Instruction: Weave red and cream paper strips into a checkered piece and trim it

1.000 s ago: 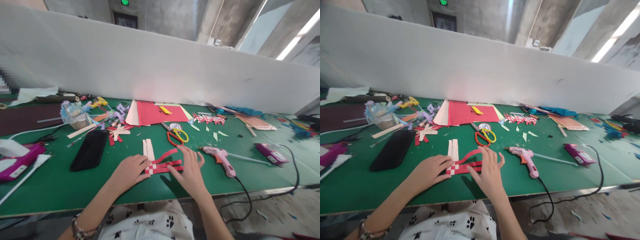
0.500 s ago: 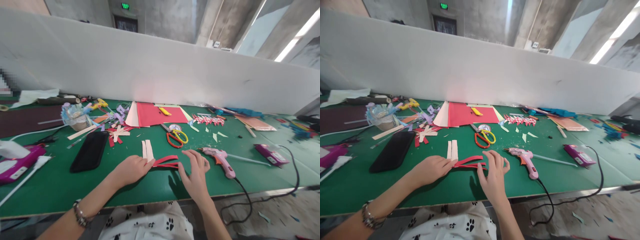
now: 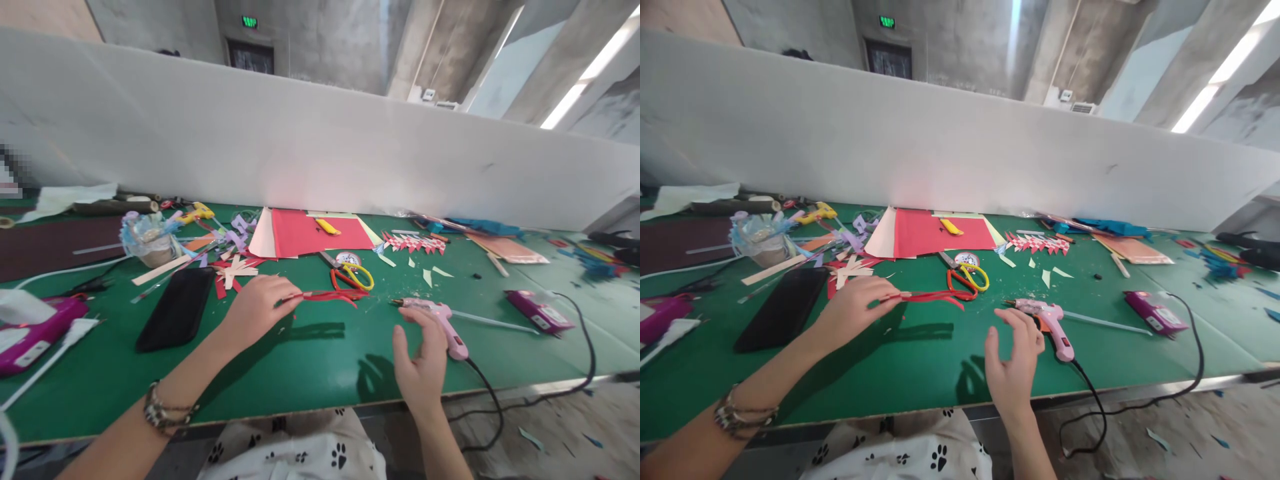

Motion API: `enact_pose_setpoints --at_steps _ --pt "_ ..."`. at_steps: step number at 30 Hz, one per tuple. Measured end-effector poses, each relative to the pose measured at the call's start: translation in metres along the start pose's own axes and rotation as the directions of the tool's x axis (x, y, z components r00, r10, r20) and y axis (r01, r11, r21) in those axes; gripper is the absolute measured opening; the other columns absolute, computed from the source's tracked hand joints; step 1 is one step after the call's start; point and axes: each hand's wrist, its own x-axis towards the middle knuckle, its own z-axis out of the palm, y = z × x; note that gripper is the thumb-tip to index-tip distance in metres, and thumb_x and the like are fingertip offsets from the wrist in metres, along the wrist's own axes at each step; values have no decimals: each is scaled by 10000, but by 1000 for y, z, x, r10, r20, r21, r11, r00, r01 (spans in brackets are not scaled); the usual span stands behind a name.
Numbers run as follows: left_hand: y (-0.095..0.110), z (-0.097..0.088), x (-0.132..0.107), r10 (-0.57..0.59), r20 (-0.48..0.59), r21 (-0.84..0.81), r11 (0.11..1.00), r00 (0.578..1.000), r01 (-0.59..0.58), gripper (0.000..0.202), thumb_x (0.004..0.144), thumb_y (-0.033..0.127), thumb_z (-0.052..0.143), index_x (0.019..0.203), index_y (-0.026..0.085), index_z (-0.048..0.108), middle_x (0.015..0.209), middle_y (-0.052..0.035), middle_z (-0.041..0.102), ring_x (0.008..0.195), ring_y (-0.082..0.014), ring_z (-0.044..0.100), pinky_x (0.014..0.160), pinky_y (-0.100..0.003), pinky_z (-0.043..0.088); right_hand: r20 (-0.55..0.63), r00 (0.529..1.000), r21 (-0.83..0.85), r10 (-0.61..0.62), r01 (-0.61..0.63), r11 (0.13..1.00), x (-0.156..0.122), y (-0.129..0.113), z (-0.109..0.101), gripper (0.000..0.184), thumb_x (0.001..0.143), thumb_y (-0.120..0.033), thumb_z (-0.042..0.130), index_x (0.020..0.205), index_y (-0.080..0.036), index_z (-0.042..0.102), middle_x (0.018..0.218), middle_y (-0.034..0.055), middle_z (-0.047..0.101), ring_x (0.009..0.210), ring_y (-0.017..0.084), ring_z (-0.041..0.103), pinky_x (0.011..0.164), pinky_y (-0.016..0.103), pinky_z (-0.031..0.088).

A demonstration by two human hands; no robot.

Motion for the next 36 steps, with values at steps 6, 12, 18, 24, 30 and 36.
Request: enact_pose_setpoints --at_steps 6,12,18,24,30,36 --pt "21 -43 18 -300 -35 -286 917 953 278 291 825 426 472 753 171 593 617 29 540 563 -108 453 520 -200 339 -51 998 94 42 -37 995 5 3 -6 181 814 -235 480 978 -181 537 942 71 577 849 190 523 797 376 358" --pt "5 -21 11 -423 120 -452 782 898 429 337 793 466 450 623 175 448 541 59 343 488 -85 335 465 -196 264 -46 997 89 67 -62 994 3 10 -6 162 804 -242 481 939 -174 540 891 61 590 816 184 531 776 358 372" --pt "-24 23 -17 -528 362 -67 807 768 586 228 768 396 484 732 190 574 582 26 482 547 -134 467 468 -215 268 -79 994 -155 71 -82 984 8 46 -20 189 806 -269 456 912 -165 572 765 35 577 695 163 529 731 320 384" --pt "-20 26 -20 -355 202 206 926 913 315 220 785 266 488 967 200 593 1006 -59 548 897 -200 562 647 -247 436 146 978 -721 152 0 693 10 111 -50 337 796 -396 472 989 -147 589 851 112 576 815 263 505 674 340 375" --pt "-12 39 -8 -308 378 140 951 873 275 290 815 312 501 1056 171 579 999 -59 550 697 -166 601 546 -246 432 365 880 -762 304 95 640 -1 141 -46 298 833 -350 455 993 -123 563 934 136 567 888 262 511 726 353 404" --pt "-20 47 -7 -331 340 27 939 880 343 203 828 302 489 959 190 596 951 -43 561 755 -171 605 603 -243 447 374 883 -710 284 76 700 2 147 -42 191 841 -224 382 922 -134 529 860 123 574 807 233 536 681 318 402"
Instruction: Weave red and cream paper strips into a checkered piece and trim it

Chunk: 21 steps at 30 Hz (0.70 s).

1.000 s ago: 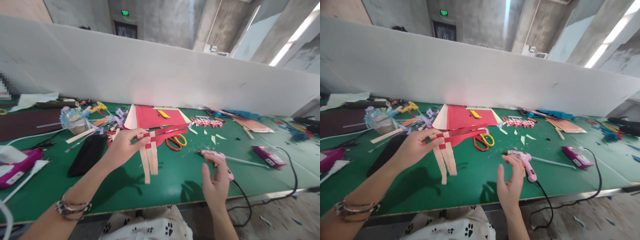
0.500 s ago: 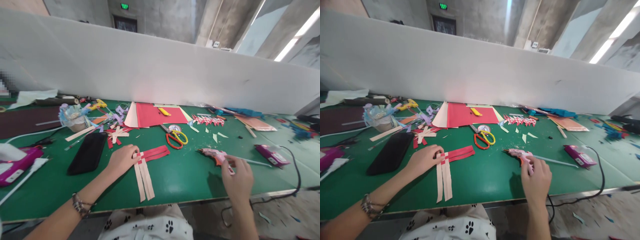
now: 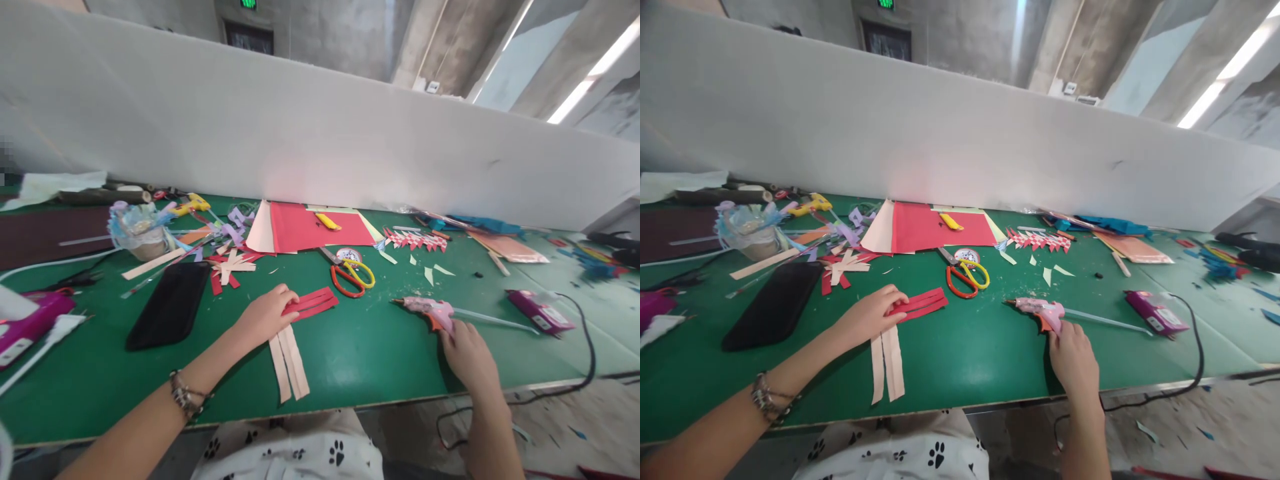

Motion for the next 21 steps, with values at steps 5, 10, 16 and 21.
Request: enact_pose_setpoints --at_steps 5,10,16,21 --pt "-3 1 2 20 5 0 1000 1000 -20 187 851 275 455 900 171 603 902 -45 571 716 -161 597 611 -247 437 34 988 78 153 -156 985 -1 -4 -6 254 872 -281 349 1015 -135 501 898 110 598 774 214 557 607 284 375" --pt "-2 -2 2 21 44 12 1000 999 -22 236 835 310 502 1021 198 594 955 -35 565 756 -167 600 609 -239 430 53 975 124 215 -220 968 -4 -20 -14 262 860 -279 352 1020 -146 513 942 113 607 776 212 558 580 280 353" --pt "0 -4 1 -4 45 -19 1000 999 5 185 832 290 480 928 204 614 905 -23 563 711 -153 586 581 -231 412 76 957 103 280 -287 953 -6 -35 -22 315 867 -303 324 1073 -153 509 1005 119 598 809 231 577 573 297 366" --pt "0 -2 1 14 8 -32 999 1000 -14 156 826 267 457 805 193 593 858 -14 569 661 -141 572 548 -227 390 90 946 71 311 -318 945 -7 -40 -23 351 874 -317 303 1121 -162 497 1060 124 581 795 238 582 559 313 380"
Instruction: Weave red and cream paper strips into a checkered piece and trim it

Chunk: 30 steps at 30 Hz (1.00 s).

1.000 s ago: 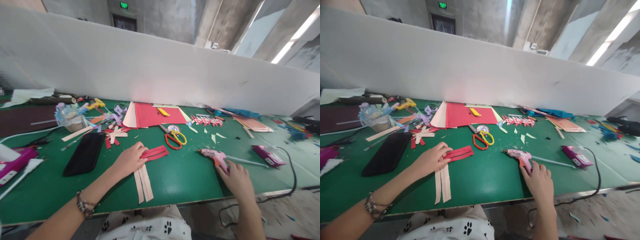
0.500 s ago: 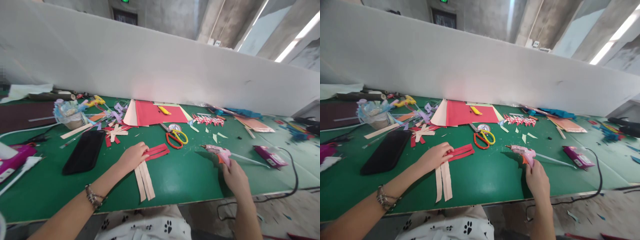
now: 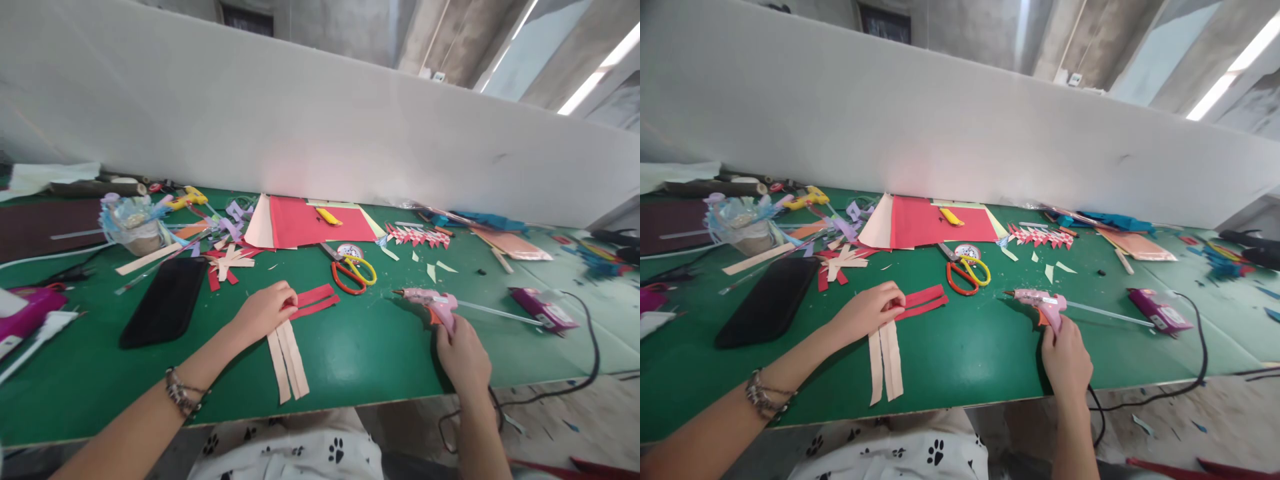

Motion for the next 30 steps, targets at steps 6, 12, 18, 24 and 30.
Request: enact_pose_setpoints --at_steps 6,12,18,24,30 --pt "-4 -3 0 34 -7 -37 999 999 -34 203 849 298 427 822 188 596 859 -23 593 679 -146 586 579 -229 409 2 1000 -12 4 -4 1000 -1 -3 -2 339 872 -309 309 1119 -171 495 1061 119 580 776 229 583 546 306 371" --pt "-2 -5 0 31 -46 49 998 998 -29 272 849 237 376 877 182 640 891 -44 639 756 -169 610 621 -244 424 -1 1000 -11 -5 5 1000 -1 -3 -2 334 874 -315 320 1108 -161 502 1027 121 578 788 230 580 541 299 375" --pt "-3 2 1 11 -108 145 989 994 5 277 857 280 390 795 202 648 830 -29 653 687 -163 613 548 -229 395 -24 1000 -19 -20 19 1000 -2 -2 -1 329 869 -311 317 1099 -168 505 1037 122 586 719 211 571 522 302 353" --pt "-3 4 1 -7 -120 168 985 993 28 251 865 293 420 781 204 640 824 -19 644 662 -161 607 513 -227 357 -9 1000 -22 -11 11 1000 -2 -4 -3 328 866 -311 318 1094 -170 508 1052 114 586 740 213 576 529 301 357" --pt "0 0 0 -42 -79 98 994 996 49 290 882 340 405 804 215 655 842 -14 646 716 -170 610 544 -233 365 2 1000 -34 -2 3 999 -3 -6 -5 326 867 -304 326 1104 -167 502 1057 123 575 751 222 580 533 304 368"
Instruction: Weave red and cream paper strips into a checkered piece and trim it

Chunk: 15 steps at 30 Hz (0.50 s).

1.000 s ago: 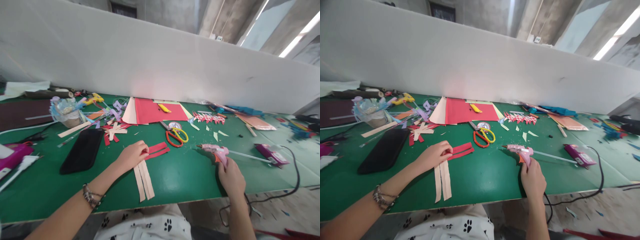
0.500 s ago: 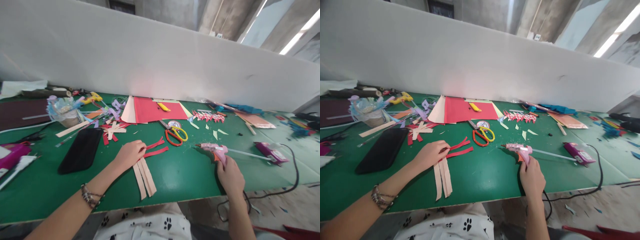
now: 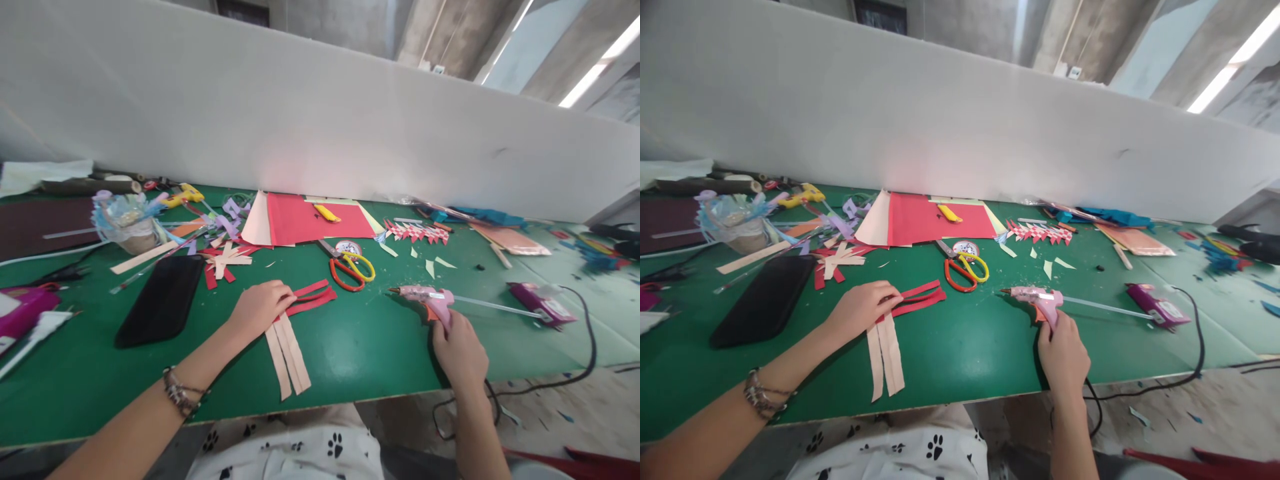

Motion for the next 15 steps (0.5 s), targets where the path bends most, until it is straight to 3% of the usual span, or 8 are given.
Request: enact_pose_setpoints --at_steps 15 --pt "1 1 6 -70 79 -74 994 994 76 153 799 343 539 742 209 588 759 18 613 650 -130 561 492 -208 294 51 998 -28 37 -36 999 1 -2 -1 349 881 -318 307 1141 -165 482 1131 114 552 801 217 582 567 299 372"
